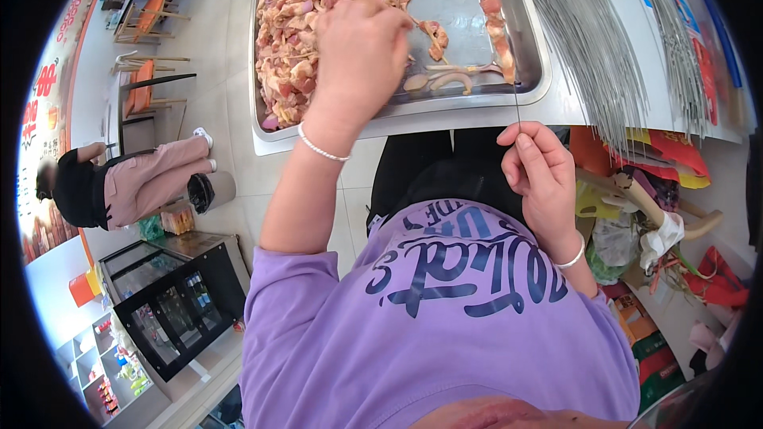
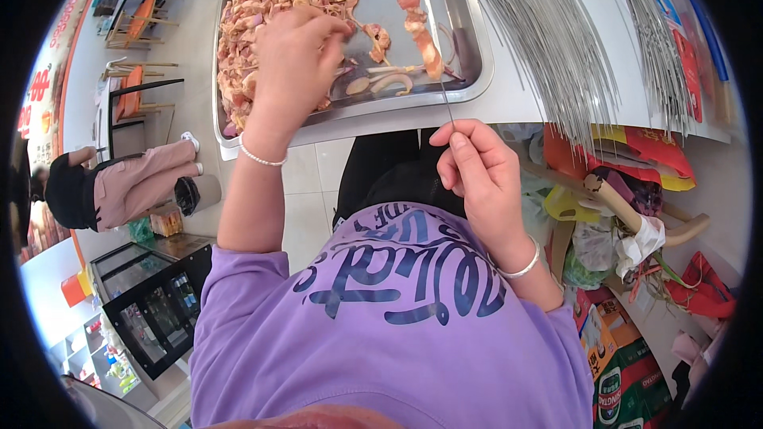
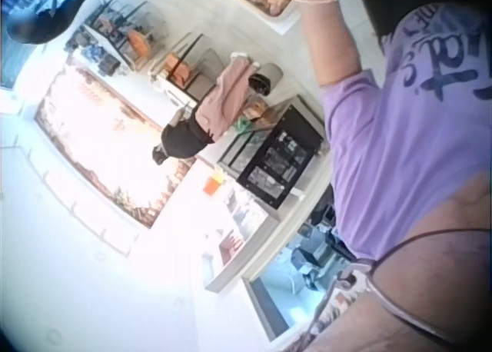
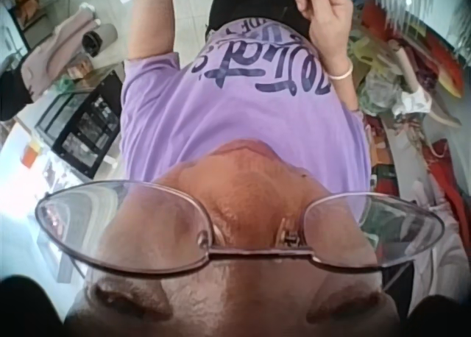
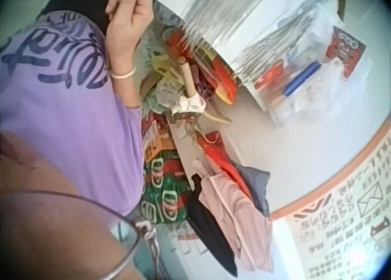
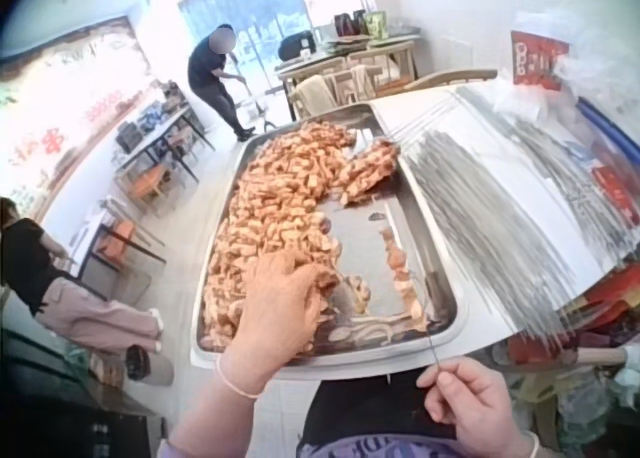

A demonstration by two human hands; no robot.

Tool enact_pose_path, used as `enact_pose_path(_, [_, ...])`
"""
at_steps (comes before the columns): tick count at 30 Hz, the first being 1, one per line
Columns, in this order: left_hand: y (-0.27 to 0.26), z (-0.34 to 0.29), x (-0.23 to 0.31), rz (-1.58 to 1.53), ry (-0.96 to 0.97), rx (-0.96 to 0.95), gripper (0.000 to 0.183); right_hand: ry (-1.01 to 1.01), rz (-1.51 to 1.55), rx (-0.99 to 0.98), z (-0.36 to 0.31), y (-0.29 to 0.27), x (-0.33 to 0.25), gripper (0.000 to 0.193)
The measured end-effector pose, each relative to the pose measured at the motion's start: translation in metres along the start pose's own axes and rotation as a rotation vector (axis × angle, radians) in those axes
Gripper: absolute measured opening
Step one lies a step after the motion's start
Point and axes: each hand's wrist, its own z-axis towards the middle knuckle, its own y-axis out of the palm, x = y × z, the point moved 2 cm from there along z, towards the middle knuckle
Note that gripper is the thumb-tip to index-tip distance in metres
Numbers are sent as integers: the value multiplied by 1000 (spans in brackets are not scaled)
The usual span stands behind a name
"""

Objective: The person threads pieces of raw meat onto metal skewers from a large tray. They repeatedly pick up meat with one hand and push it onto skewers held in the other hand, then place the completed skewers aside.

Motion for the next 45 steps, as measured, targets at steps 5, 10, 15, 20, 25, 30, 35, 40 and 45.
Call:
enact_pose_path(5, [27,6,23,79,0,-70,10,18,-5,-4,-3,1,0,20])
enact_pose_path(10, [27,5,4,-191,-209,-293,11,20,-14,0,-3,-3,1,20])
enact_pose_path(15, [5,6,-14,-1019,-587,-163,13,18,3,-5,-2,-3,1,20])
enact_pose_path(20, [-11,3,-27,-1419,-747,-136,20,30,14,-39,0,-1,1,19])
enact_pose_path(25, [-6,5,-17,-1315,-595,-135,13,39,19,-46,1,0,1,19])
enact_pose_path(30, [8,11,-20,-993,-481,-131,10,32,-5,-23,-1,1,-2,19])
enact_pose_path(35, [1,16,-29,-882,-424,-33,9,31,-14,-12,-1,0,-2,20])
enact_pose_path(40, [-21,12,-37,-792,-463,-22,12,31,-19,-6,-1,-1,0,20])
enact_pose_path(45, [-20,10,-24,-200,-105,-93,7,40,-5,-10,1,0,1,20])
